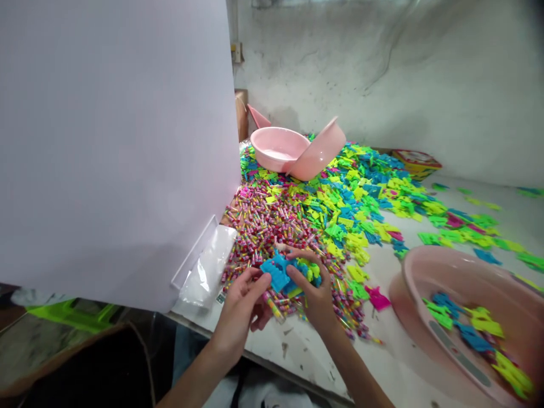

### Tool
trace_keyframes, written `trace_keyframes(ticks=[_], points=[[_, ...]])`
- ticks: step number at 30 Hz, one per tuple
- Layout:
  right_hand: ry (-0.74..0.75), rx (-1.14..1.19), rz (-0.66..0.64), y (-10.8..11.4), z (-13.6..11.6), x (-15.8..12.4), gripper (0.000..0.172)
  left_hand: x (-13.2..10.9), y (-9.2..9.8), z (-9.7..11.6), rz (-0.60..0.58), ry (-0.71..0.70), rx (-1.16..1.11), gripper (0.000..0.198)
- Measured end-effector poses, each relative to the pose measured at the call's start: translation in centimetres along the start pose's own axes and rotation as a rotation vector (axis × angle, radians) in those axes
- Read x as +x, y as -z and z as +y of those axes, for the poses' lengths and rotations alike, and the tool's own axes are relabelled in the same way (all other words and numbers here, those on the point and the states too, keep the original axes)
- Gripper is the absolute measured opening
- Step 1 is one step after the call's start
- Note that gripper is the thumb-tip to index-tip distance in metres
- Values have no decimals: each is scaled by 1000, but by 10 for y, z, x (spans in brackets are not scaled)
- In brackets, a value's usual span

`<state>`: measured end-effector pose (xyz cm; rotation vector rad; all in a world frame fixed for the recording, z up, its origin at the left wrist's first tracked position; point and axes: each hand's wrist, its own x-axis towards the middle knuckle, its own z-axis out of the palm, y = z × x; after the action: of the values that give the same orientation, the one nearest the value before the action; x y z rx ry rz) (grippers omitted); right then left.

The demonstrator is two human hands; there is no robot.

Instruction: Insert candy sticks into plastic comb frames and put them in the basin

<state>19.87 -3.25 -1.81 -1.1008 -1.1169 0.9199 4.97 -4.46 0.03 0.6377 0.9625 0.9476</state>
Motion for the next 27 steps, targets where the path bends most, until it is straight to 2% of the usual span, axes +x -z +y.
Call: trace_keyframes(ticks=[3,5,7,9,12,16,18,22,25,27], points=[[-30,15,1,-1,-9,3,8,4,11,-3,-26,-189,266,36],[-16,-7,36,-2,-17,5,5,6,17,-6,75,-397,407,32],[12,-38,67,-2,-23,6,3,8,22,-10,217,-601,454,30],[46,-51,75,-1,-25,5,5,12,22,-11,297,-668,392,29],[79,-34,69,2,-18,4,4,20,18,-7,281,-537,155,25],[81,-46,66,4,-4,5,8,28,12,2,100,-293,-86,29],[126,-64,21,3,-3,7,8,27,13,4,52,-235,-33,33],[223,-106,-115,0,-11,9,8,17,22,2,133,-322,270,37],[239,-106,-161,-2,-15,7,11,9,29,-1,47,-343,421,35],[266,-100,-167,-2,-16,5,12,7,32,0,-21,-305,420,35]])
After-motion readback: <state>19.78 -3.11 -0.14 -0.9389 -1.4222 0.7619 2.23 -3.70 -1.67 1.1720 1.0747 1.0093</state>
